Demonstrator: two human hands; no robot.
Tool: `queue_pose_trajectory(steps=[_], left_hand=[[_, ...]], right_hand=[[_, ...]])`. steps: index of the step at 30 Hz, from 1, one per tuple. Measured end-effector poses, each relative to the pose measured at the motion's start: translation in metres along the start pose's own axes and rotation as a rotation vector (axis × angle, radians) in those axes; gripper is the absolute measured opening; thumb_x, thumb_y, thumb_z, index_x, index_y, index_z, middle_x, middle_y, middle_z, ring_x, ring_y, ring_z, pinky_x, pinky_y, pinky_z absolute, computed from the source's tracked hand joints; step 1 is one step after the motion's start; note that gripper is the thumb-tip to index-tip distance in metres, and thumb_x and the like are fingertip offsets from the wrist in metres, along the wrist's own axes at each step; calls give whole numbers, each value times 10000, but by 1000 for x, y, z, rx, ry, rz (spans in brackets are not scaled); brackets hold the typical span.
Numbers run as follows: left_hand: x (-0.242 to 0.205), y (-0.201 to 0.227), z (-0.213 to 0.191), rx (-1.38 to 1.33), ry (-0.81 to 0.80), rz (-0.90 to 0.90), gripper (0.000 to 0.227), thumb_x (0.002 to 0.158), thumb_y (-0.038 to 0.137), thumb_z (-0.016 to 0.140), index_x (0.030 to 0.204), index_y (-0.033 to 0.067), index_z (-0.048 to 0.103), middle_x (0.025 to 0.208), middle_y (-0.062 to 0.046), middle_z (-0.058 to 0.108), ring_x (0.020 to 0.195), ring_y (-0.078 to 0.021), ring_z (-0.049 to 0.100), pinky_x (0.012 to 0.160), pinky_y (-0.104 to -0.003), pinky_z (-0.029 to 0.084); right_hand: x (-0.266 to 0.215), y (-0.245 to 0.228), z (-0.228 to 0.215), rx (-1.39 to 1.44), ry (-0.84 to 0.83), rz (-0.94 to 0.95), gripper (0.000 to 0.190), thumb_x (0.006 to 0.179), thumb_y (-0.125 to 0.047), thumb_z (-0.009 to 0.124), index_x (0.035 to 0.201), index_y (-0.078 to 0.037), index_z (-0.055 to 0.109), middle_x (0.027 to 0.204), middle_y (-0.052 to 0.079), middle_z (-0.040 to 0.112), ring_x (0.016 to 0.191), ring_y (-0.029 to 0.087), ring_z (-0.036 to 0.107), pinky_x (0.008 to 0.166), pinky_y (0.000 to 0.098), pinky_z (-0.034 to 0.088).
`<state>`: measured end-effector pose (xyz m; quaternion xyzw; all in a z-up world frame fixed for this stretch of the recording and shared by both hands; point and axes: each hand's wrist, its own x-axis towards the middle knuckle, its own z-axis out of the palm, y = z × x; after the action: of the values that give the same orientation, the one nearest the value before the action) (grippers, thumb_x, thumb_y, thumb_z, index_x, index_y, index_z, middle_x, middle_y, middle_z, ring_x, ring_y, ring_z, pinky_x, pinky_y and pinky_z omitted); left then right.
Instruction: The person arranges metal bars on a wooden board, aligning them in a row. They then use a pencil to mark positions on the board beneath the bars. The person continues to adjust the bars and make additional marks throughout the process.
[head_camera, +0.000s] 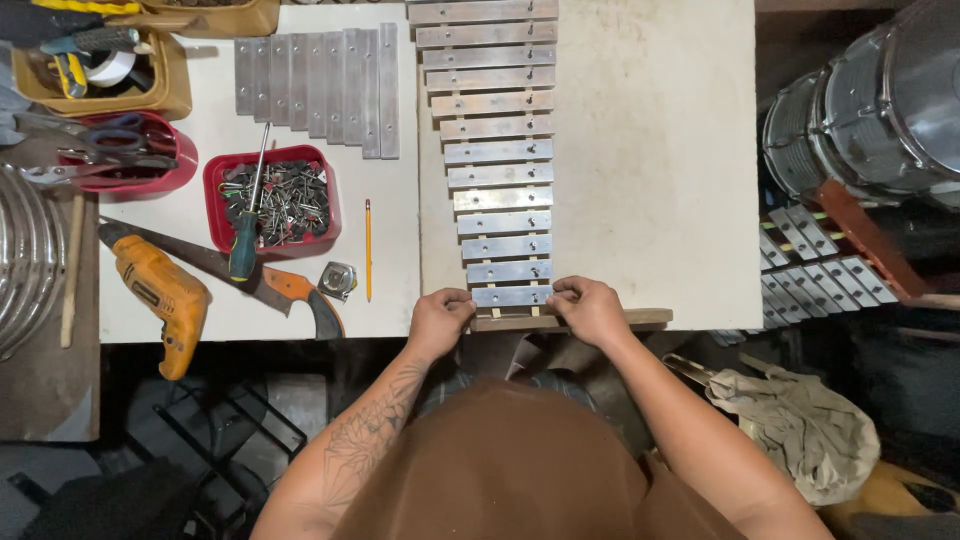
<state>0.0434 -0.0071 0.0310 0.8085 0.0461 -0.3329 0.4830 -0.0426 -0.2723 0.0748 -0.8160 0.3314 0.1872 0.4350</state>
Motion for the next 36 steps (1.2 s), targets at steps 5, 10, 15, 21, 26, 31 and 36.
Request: queue_pose_trajectory(steps=[5, 10, 15, 21, 26, 31, 36], left_hand=[[6, -5, 1, 12, -7, 8, 303, 834, 266, 817, 1082, 93, 797, 866, -76, 801, 834, -218, 765, 773, -347, 588], [8, -8, 2, 35, -9, 14, 289, 826, 274, 815, 1070, 118, 805, 854, -61, 800, 835, -209, 764, 768, -344, 592], [7, -7, 0, 32, -12, 8, 294, 826, 273, 820, 1073, 112, 804, 857, -71, 803, 841, -211, 768, 775, -344, 595], [1, 0, 0, -5, -6, 9, 285, 837, 241, 814, 1079, 92, 800, 850, -82, 801, 822, -195, 759, 757, -332, 591], [3, -1, -1, 13, -5, 5, 294, 826, 266, 819, 1074, 109, 802, 846, -72, 800, 822, -198, 761, 766, -338, 588], [5, -6, 2, 37, -3, -6, 307, 819, 305, 817, 1072, 132, 806, 848, -61, 802, 842, -214, 765, 784, -348, 585], [11, -9, 2, 104, 2, 3, 317, 813, 354, 802, 1068, 166, 812, 867, -49, 805, 901, -250, 767, 837, -369, 586]], right_hand=[[-1, -3, -2, 11, -18, 3, 349, 879, -235, 749, 1202, -103, 764, 1069, 92, 806, 1064, 291, 746, 926, 419, 581], [-2, -5, -3, -24, -23, -4, 339, 881, -264, 748, 1192, -131, 771, 1077, 63, 807, 1085, 285, 736, 940, 428, 578], [-2, -3, -2, 0, -24, -5, 332, 879, -251, 751, 1188, -129, 775, 1080, 69, 806, 1082, 295, 735, 922, 426, 580], [-4, -8, -5, 30, -22, -6, 334, 874, -235, 755, 1183, -110, 773, 1069, 85, 806, 1081, 304, 737, 927, 431, 577], [-9, -14, -9, 8, -25, -22, 331, 880, -240, 748, 1186, -119, 778, 1077, 84, 807, 1085, 321, 733, 933, 442, 572], [-7, -12, -8, -4, -31, -15, 333, 877, -257, 754, 1185, -133, 780, 1084, 73, 806, 1087, 307, 733, 933, 431, 571], [-38, -54, -26, 8, -56, 35, 413, 861, -296, 758, 1237, -125, 751, 1126, 72, 800, 1111, 279, 732, 966, 415, 564]])
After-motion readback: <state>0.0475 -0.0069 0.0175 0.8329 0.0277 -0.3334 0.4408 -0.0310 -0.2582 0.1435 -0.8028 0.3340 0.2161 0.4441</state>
